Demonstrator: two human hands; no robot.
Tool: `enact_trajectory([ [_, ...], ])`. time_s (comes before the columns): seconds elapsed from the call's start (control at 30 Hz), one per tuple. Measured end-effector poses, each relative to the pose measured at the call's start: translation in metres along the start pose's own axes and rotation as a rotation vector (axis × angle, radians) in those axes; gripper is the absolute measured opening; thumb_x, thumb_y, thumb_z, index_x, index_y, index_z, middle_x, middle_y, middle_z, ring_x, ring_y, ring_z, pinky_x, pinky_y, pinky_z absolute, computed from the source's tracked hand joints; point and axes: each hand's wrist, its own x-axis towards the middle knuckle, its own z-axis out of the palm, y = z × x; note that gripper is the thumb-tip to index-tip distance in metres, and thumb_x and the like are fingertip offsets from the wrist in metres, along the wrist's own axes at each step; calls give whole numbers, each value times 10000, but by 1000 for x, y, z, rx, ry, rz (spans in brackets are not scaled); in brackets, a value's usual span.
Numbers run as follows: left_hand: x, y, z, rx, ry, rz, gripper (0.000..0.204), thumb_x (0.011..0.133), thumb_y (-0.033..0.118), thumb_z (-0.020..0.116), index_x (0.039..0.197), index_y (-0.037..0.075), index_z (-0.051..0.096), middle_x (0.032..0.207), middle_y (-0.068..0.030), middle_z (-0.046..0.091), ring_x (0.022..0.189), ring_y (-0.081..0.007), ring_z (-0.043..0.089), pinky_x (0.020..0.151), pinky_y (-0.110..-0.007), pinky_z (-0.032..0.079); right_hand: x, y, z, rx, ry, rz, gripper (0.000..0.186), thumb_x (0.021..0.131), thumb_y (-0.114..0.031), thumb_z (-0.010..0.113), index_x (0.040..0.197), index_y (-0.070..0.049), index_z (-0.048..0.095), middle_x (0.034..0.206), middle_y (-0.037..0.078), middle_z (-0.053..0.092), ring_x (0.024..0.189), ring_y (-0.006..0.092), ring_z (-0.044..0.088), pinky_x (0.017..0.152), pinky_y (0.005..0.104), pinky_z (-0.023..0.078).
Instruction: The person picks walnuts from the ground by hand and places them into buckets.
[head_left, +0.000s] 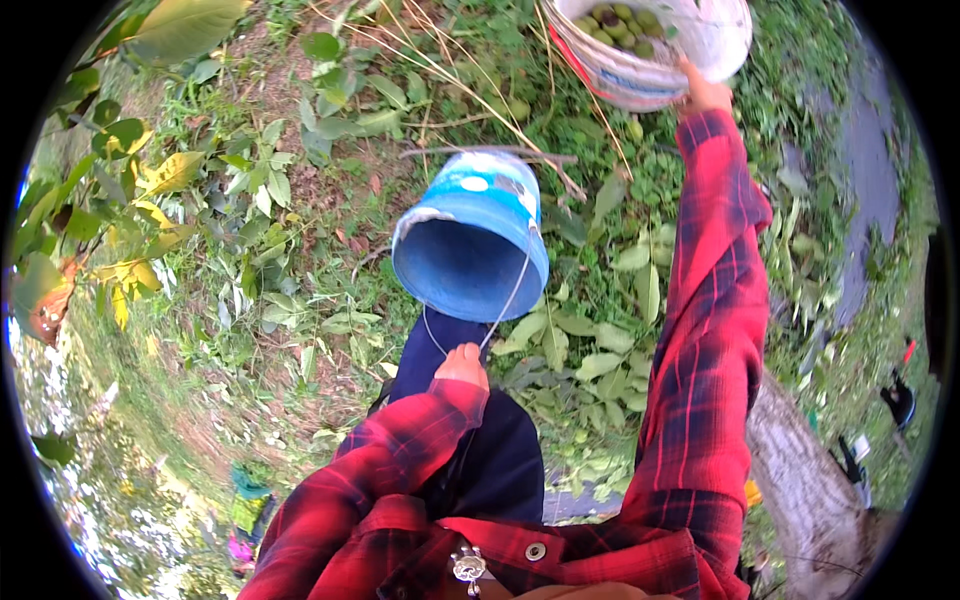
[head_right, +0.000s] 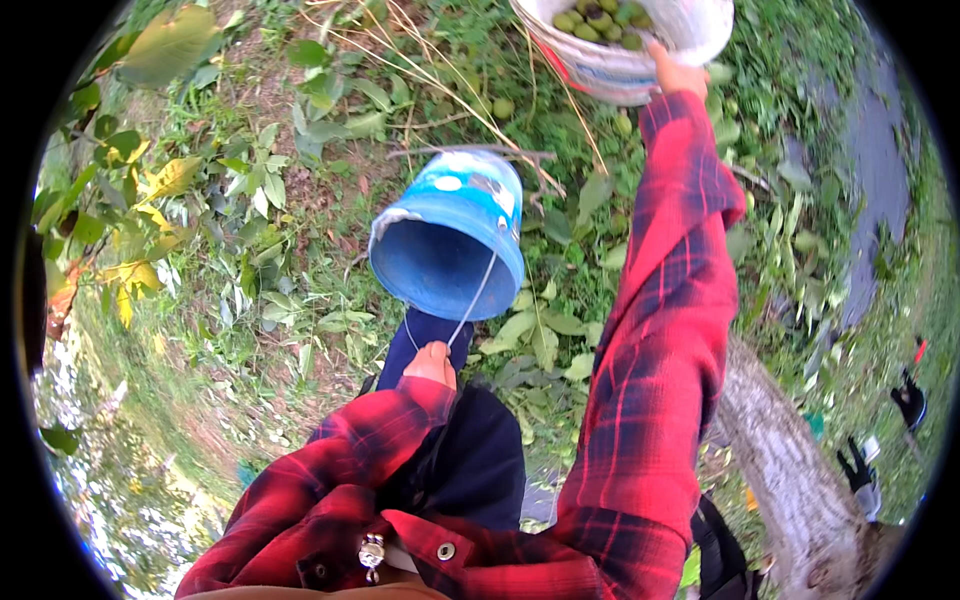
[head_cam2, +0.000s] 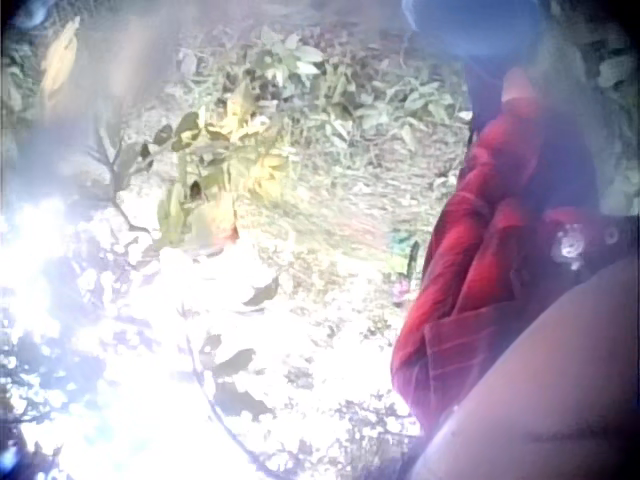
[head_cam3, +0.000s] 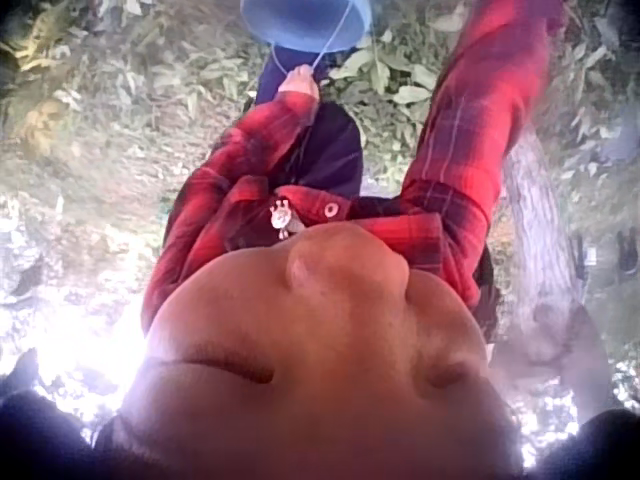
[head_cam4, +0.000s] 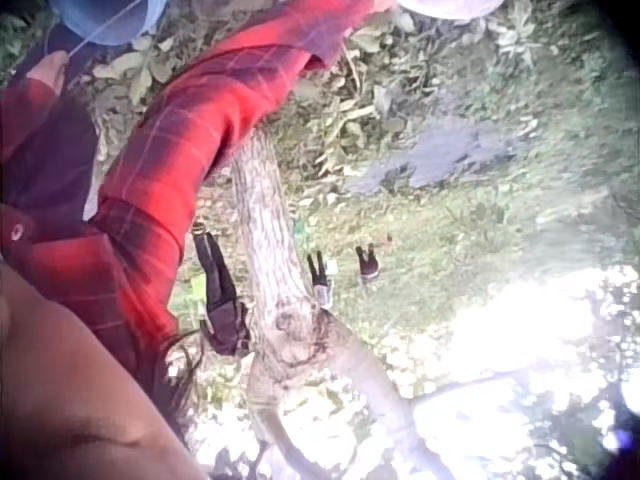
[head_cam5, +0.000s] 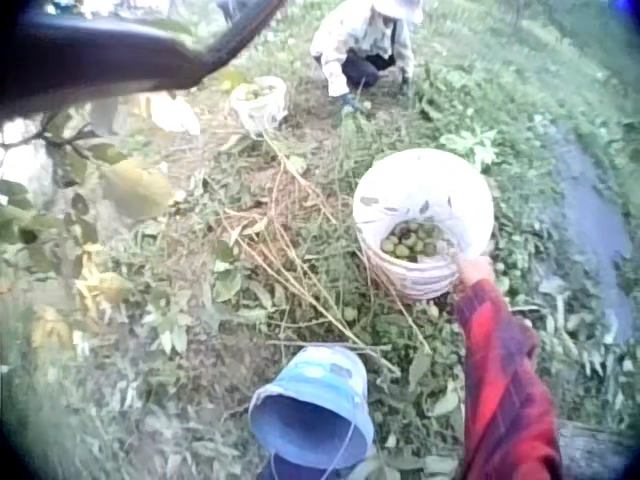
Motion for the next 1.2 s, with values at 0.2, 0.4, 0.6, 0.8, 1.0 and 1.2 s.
enact_trajectory([
  [0.2,0,7,1,-158,133,105,161,724,50,444,884,38,465,696,-137,484,611,-286,492,595,-330,409,-129,19,-59,677,-302,-271,408,714,-238,581,1020,-16,428,883,122,500,723,165,532,600,232,435],
  [0.4,14,9,16,-95,131,357,303,689,19,482,985,-21,436,724,-114,463,651,-240,471,619,-308,396,-232,325,-79,387,43,-170,303,704,-98,556,981,11,499,786,104,586,717,110,551,666,248,437],
  [0.6,-16,14,52,-129,-47,607,384,721,-5,426,1097,-60,364,780,-60,452,598,-80,384,572,-175,333,-273,510,-49,-189,328,-267,492,678,-208,606,1110,-64,420,1110,145,445,1004,240,449,844,312,354],
  [0.8,-44,-20,66,-295,130,690,219,792,42,372,967,-63,451,651,-68,464,470,-50,330,416,-152,245,-345,415,103,-543,-58,-281,208,593,-16,506,786,-85,539,767,103,542,756,281,528,675,369,436],
  [1.0,38,5,22,-428,277,756,207,795,80,452,985,4,485,712,-22,515,469,-43,395,376,-141,286,-389,419,46,10,-879,-583,235,669,-192,553,897,-139,573,859,45,570,844,223,516,799,298,377],
  [1.2,42,44,73,-461,408,906,208,802,98,458,995,37,507,689,-2,518,464,-12,368,368,-132,267,-267,546,19,95,203,-159,270,638,-221,630,862,-91,553,862,127,530,815,259,519,732,340,419],
])
